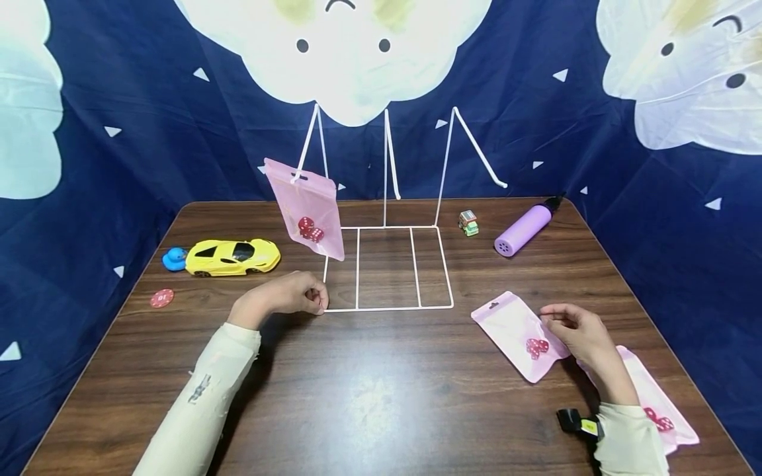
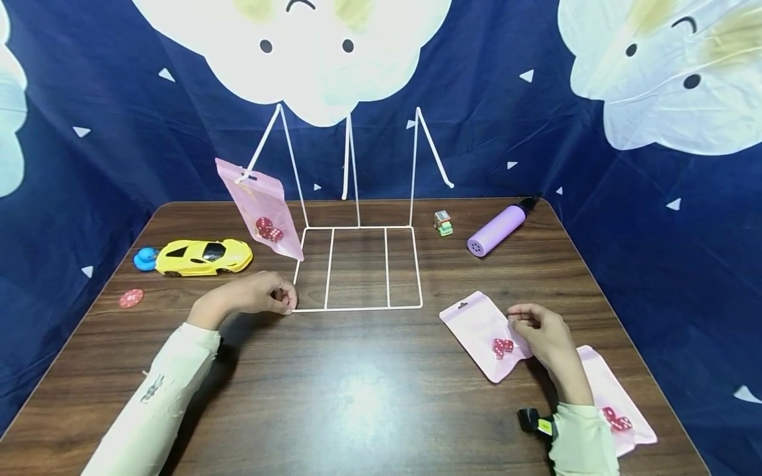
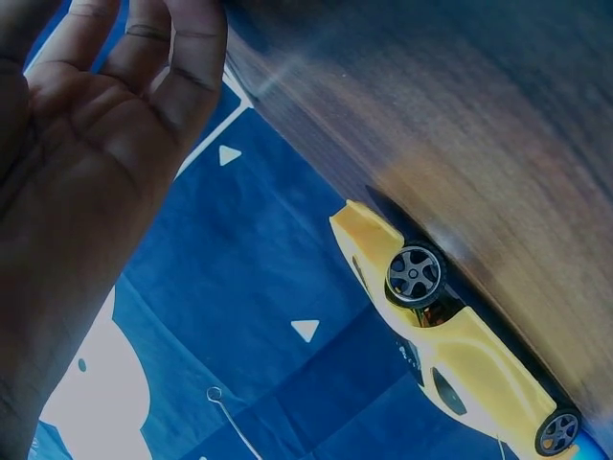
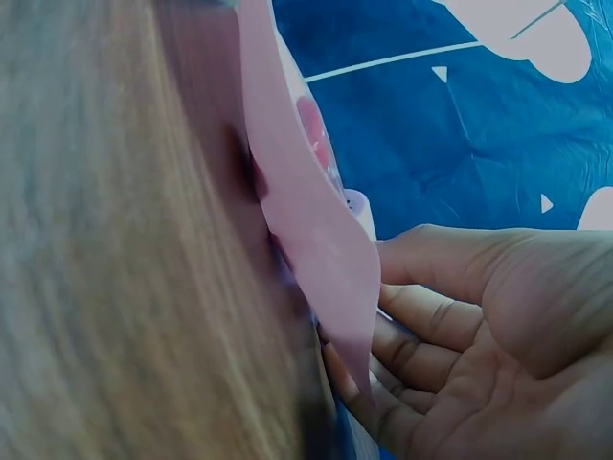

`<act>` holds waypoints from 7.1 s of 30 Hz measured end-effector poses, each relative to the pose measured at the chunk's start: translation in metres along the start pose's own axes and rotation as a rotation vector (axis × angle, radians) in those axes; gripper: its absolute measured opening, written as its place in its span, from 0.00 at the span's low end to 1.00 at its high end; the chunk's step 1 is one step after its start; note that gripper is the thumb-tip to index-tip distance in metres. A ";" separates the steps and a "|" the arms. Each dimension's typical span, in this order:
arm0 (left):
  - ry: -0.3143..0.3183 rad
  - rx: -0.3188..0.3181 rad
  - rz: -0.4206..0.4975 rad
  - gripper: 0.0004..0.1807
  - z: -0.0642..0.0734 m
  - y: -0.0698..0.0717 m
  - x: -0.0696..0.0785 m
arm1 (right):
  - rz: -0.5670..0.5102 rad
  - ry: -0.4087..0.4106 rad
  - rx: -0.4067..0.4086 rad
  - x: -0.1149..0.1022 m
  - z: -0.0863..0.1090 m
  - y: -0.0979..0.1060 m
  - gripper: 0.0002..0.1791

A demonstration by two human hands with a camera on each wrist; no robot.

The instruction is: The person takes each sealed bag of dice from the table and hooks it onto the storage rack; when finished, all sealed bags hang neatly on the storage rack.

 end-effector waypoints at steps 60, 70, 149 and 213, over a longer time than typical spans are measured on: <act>0.000 0.015 -0.015 0.07 0.001 0.001 0.002 | 0.015 -0.112 0.073 0.005 0.000 0.000 0.10; -0.010 0.011 0.001 0.07 0.000 -0.001 0.002 | -0.036 -0.066 0.210 -0.002 0.007 0.009 0.10; 0.002 0.007 -0.004 0.08 0.000 0.003 0.000 | -1.171 0.436 0.893 -0.033 0.030 0.063 0.09; 0.009 0.009 -0.014 0.07 0.002 0.000 0.002 | -1.416 0.731 0.785 -0.130 0.049 0.065 0.10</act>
Point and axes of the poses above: each hand's wrist, its own z-axis away from the middle knuckle, its own y-axis out of the back of the hand, x = y × z, the point moved 9 cm from there along -z, towards the middle knuckle, and after that the axes turned 6 degrees about -x, right-handed, at the moved point
